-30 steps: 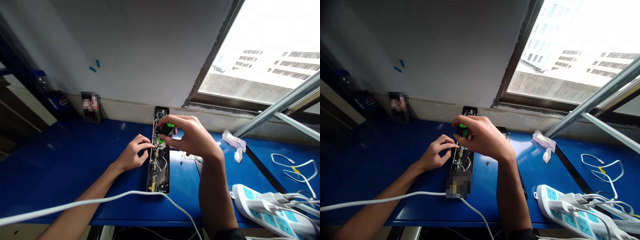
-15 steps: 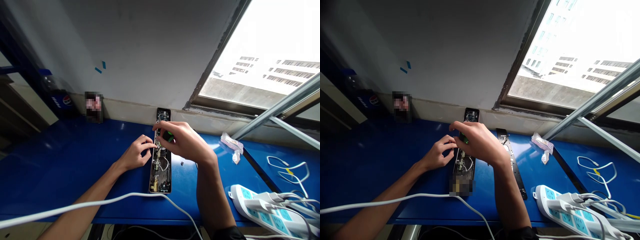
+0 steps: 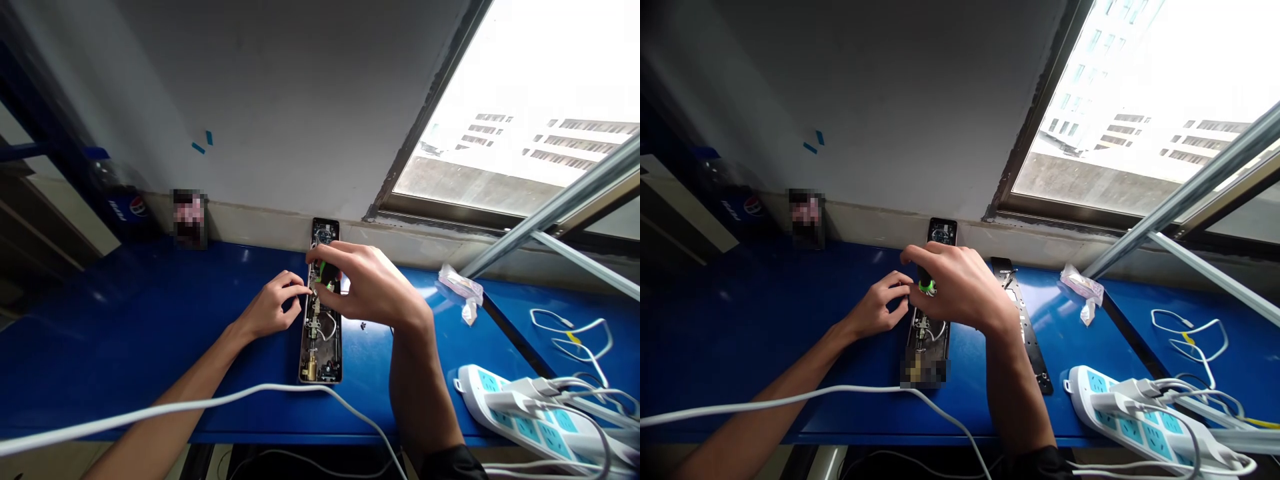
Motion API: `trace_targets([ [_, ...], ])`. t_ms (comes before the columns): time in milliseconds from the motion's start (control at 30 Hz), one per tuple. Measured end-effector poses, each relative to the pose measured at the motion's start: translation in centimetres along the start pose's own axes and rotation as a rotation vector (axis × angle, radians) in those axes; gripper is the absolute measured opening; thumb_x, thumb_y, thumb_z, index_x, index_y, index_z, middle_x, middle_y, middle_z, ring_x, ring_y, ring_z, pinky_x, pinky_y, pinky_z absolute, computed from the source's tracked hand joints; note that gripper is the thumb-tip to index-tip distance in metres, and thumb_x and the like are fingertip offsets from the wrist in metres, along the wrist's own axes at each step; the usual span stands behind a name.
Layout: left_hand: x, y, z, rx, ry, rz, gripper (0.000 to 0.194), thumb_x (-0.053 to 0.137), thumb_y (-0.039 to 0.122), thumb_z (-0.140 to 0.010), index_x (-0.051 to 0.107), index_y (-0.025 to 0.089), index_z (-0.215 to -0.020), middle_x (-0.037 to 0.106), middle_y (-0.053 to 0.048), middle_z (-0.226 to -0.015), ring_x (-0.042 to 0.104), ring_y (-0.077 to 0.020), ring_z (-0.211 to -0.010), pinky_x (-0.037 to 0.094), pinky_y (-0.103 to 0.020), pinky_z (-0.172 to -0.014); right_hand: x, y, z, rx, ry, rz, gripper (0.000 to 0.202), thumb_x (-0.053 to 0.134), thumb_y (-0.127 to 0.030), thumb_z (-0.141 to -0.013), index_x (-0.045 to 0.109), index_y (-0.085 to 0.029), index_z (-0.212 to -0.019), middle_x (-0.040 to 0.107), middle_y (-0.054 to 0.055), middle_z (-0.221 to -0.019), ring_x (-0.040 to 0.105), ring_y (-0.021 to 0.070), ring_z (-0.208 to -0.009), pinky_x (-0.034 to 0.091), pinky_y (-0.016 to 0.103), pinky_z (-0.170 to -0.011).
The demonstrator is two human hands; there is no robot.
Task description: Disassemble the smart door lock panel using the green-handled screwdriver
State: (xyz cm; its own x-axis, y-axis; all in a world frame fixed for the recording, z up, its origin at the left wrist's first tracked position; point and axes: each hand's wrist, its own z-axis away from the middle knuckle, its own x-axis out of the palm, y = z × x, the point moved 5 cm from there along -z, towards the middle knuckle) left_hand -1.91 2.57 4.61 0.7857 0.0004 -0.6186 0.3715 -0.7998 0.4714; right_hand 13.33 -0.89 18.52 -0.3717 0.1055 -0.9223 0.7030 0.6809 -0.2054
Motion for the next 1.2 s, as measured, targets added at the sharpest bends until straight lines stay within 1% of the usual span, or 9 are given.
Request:
trace_targets([
  [133, 0.1, -0.2, 0.1, -0.006, -0.002, -0.005, 0.027, 0.057, 0.008, -0.090, 0.073, 0.020, -0.107, 0.067, -0.007, -0.107, 0.064, -0.0217, -0.101, 0.057, -0.036, -0.090, -0.1, 0.2, -0.2, 0.023, 0.022, 0.012, 0.019, 0.054, -0.031, -0.101, 0.069, -0.020, -0.104, 0.071, 0.002, -0.088, 0.054, 0.0110, -0.067, 0.040, 0.027, -0.065],
  [333, 0.2, -0.6, 0.1, -0.020, -0.016, -0.009, 0.026, 0.057, 0.008, -0.090, 0.073, 0.020, -0.106, 0.067, -0.007, -0.107, 0.065, -0.0210, -0.099, 0.057, -0.035, -0.090, 0.0, 0.5, -0.1, -0.014, 0.019, -0.021, 0.033, 0.064, -0.027, -0.091, 0.066, -0.022, -0.124, 0.074, 0.005, -0.107, 0.063, 0.0158, -0.083, 0.044, 0.028, -0.072],
  [467, 0.3, -0.5, 0.2, -0.018, -0.025, -0.014, 0.028, 0.056, 0.009, -0.091, 0.073, 0.020, -0.109, 0.067, -0.007, -0.109, 0.065, -0.0212, -0.102, 0.056, -0.035, -0.092, -0.1, 1.0, 0.0, 0.028, 0.054, -0.016, 0.019, 0.055, -0.025, -0.099, 0.070, -0.020, -0.109, 0.073, 0.004, -0.097, 0.061, 0.0133, -0.075, 0.044, 0.027, -0.070],
  [633, 0.4, -0.5, 0.2, -0.021, -0.035, -0.010, 0.027, 0.056, 0.008, -0.091, 0.073, 0.018, -0.110, 0.068, -0.008, -0.110, 0.065, -0.0207, -0.101, 0.056, -0.034, -0.090, -0.2, 0.9, 0.1, -0.004, 0.037, -0.031, 0.032, 0.064, -0.022, -0.090, 0.065, -0.021, -0.121, 0.074, 0.005, -0.108, 0.065, 0.0165, -0.086, 0.045, 0.028, -0.073],
  [733, 0.4, -0.5, 0.2, -0.017, -0.036, -0.016, 0.027, 0.056, 0.009, -0.091, 0.073, 0.019, -0.109, 0.068, -0.008, -0.110, 0.065, -0.0216, -0.104, 0.056, -0.035, -0.093, -0.3, 1.0, 0.1, 0.023, 0.042, -0.026, 0.020, 0.062, -0.032, -0.096, 0.068, -0.021, -0.112, 0.074, 0.005, -0.100, 0.064, 0.0149, -0.080, 0.045, 0.028, -0.071],
  [833, 0.5, -0.6, 0.2, -0.017, -0.042, -0.019, 0.028, 0.057, 0.009, -0.092, 0.073, 0.020, -0.111, 0.067, -0.007, -0.111, 0.065, -0.0215, -0.104, 0.056, -0.035, -0.094, -0.3, 1.1, 0.1, 0.028, 0.039, -0.036, 0.019, 0.055, -0.025, -0.100, 0.068, -0.021, -0.113, 0.074, 0.004, -0.098, 0.061, 0.0125, -0.074, 0.044, 0.027, -0.069],
  [967, 0.6, -0.8, 0.2, -0.015, -0.043, -0.018, 0.026, 0.057, 0.009, -0.091, 0.072, 0.019, -0.110, 0.068, -0.007, -0.112, 0.066, -0.0209, -0.103, 0.056, -0.034, -0.092, -0.3, 0.7, 0.2, -0.011, 0.026, -0.032, 0.032, 0.064, -0.023, -0.090, 0.066, -0.021, -0.122, 0.074, 0.005, -0.109, 0.063, 0.0148, -0.082, 0.044, 0.027, -0.071],
  [1100, 0.6, -0.7, 0.3, 0.000, -0.031, -0.024, 0.026, 0.058, 0.009, -0.091, 0.073, 0.019, -0.111, 0.068, -0.007, -0.112, 0.065, -0.0217, -0.105, 0.056, -0.035, -0.094, -0.4, 0.9, 0.2, 0.011, 0.053, -0.012, 0.019, 0.059, -0.031, -0.099, 0.070, -0.019, -0.108, 0.073, 0.004, -0.098, 0.062, 0.0142, -0.078, 0.045, 0.028, -0.071],
  [1200, 0.6, -0.7, 0.3, -0.005, -0.040, -0.021, 0.029, 0.059, 0.008, -0.091, 0.073, 0.019, -0.113, 0.068, -0.007, -0.112, 0.065, -0.0214, -0.104, 0.056, -0.036, -0.093, -0.3, 1.0, 0.2, 0.008, 0.048, -0.009, 0.020, 0.054, -0.024, -0.100, 0.070, -0.019, -0.109, 0.073, 0.004, -0.096, 0.062, 0.0141, -0.078, 0.045, 0.028, -0.072],
])
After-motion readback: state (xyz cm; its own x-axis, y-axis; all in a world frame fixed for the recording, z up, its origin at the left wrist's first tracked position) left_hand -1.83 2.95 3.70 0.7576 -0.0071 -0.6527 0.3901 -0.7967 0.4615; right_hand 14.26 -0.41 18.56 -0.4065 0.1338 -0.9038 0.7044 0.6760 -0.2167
